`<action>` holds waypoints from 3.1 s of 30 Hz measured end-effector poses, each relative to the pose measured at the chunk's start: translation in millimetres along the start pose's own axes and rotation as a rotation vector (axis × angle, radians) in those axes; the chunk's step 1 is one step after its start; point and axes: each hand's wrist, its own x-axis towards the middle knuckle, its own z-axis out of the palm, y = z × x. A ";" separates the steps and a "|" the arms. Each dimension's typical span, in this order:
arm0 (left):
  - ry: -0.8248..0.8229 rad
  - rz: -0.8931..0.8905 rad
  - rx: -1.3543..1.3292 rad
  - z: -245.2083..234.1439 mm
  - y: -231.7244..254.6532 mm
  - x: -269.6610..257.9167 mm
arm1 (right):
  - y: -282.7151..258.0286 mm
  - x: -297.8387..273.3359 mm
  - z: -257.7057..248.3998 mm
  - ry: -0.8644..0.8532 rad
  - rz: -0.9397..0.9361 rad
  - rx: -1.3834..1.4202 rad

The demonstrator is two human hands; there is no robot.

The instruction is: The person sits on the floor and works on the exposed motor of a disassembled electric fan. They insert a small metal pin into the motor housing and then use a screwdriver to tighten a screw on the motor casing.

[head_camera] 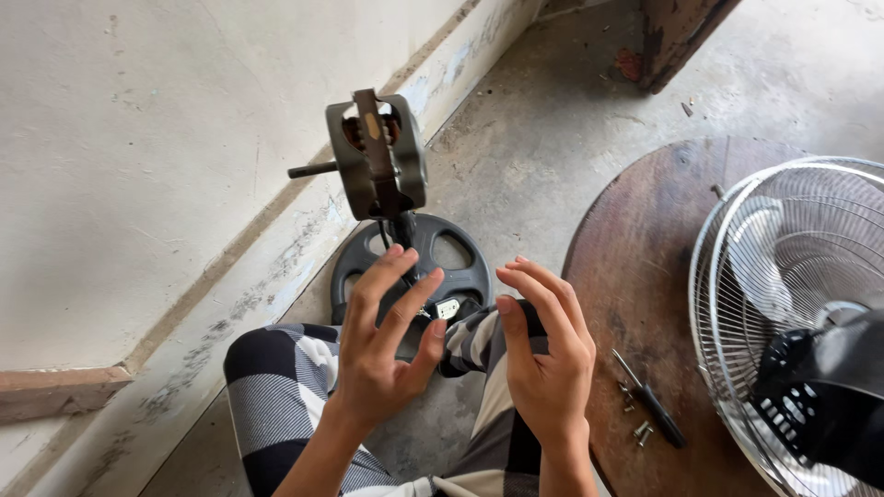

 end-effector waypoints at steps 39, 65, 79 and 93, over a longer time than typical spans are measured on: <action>-0.589 0.131 -0.128 165.7 108.6 -43.8 | 131.6 -155.8 -159.9 0.109 0.323 -0.545; -0.666 0.105 -0.105 180.9 101.3 -46.7 | 168.0 -166.8 -160.6 0.040 0.455 -0.513; -0.458 0.049 -0.147 147.4 106.0 -45.7 | 128.8 -151.5 -147.3 0.232 0.490 -0.374; -0.284 -0.219 -0.257 75.4 98.9 -46.0 | 69.8 -130.7 -87.9 0.084 0.484 0.206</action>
